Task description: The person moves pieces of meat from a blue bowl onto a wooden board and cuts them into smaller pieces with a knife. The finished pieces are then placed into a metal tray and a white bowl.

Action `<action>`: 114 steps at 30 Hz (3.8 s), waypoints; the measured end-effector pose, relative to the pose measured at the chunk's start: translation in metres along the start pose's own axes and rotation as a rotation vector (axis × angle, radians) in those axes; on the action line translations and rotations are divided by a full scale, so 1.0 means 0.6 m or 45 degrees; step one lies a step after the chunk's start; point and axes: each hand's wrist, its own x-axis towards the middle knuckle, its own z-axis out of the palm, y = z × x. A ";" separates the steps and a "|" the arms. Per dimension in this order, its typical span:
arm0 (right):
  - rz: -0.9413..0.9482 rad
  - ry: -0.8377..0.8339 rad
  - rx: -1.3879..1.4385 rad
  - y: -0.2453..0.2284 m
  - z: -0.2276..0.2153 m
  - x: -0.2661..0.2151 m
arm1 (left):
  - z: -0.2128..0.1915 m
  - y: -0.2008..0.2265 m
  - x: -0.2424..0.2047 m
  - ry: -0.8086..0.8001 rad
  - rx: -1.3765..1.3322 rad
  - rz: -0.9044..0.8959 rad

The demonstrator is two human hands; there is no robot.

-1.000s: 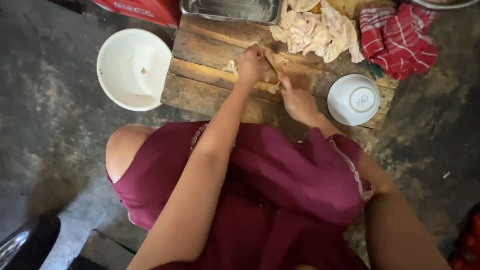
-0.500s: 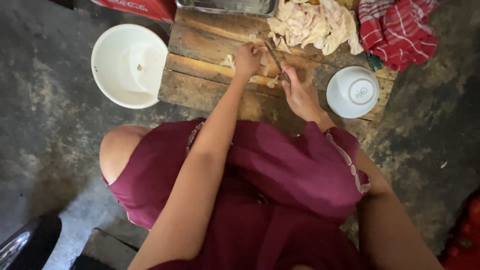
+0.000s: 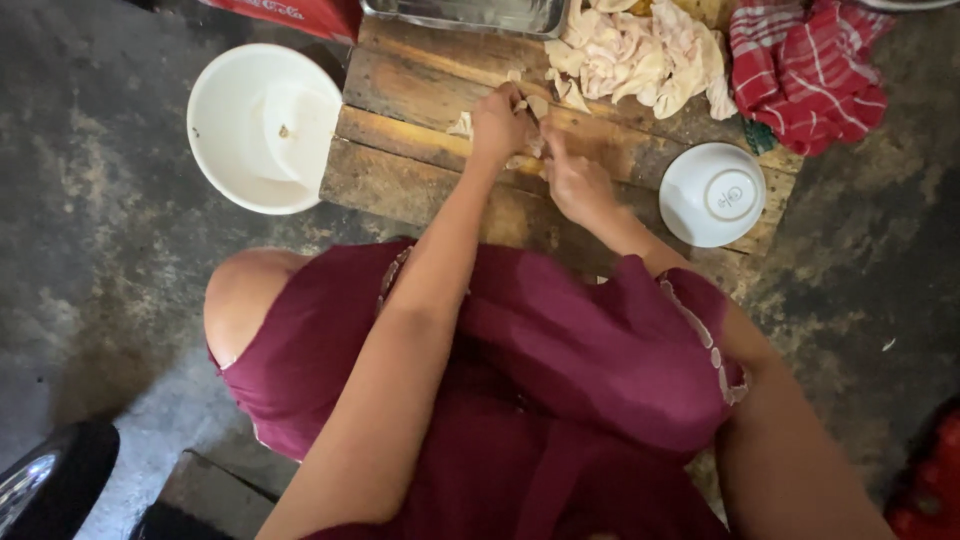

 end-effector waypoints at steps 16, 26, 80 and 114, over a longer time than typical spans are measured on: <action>0.220 -0.009 0.327 -0.026 -0.079 -0.071 | -0.007 0.018 0.028 -0.162 -0.276 0.090; -0.055 0.129 -0.131 -0.001 -0.034 -0.021 | -0.047 0.038 -0.001 0.021 -0.068 0.095; 0.217 0.301 0.221 0.053 -0.030 -0.201 | -0.054 0.016 -0.028 -0.213 0.503 0.367; 0.584 0.574 1.434 0.104 0.107 -0.180 | -0.173 0.011 0.086 0.689 -0.396 0.029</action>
